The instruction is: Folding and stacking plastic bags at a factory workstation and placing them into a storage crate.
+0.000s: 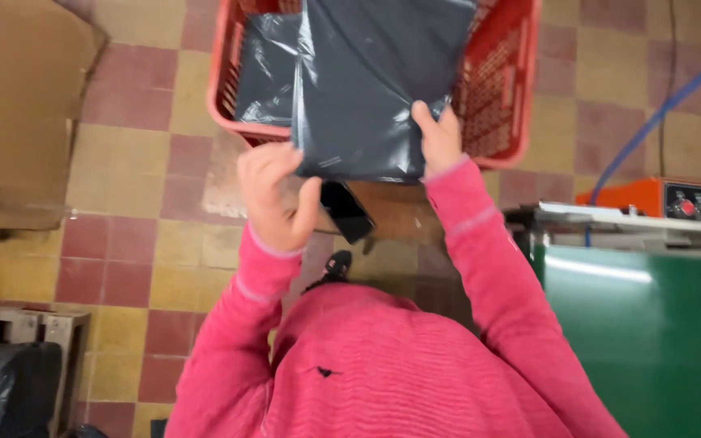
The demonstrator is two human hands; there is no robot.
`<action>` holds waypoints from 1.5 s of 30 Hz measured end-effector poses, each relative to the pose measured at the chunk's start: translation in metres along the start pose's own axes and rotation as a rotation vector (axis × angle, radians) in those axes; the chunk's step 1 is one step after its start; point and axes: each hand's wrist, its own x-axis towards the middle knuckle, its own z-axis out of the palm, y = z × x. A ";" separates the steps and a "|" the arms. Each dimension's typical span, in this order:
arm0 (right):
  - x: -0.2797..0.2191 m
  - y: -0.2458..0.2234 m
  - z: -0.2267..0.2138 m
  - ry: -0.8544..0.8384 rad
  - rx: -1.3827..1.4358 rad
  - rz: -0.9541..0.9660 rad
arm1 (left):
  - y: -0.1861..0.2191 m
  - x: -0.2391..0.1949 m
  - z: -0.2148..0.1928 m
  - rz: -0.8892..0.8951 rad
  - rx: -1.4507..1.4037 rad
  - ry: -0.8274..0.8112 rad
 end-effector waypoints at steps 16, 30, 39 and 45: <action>0.014 0.074 0.002 -0.285 -0.139 0.004 | -0.018 -0.093 0.071 -0.623 -0.392 -0.418; -0.565 0.217 -0.347 1.149 0.293 0.336 | 0.195 -0.266 0.220 -0.443 -0.997 -1.693; -0.720 0.219 -0.373 1.677 0.489 0.090 | 0.300 -0.414 0.252 -0.907 -0.872 -1.753; -0.775 0.194 -0.371 1.663 0.675 -0.064 | 0.311 -0.418 0.254 -1.307 -0.715 -1.722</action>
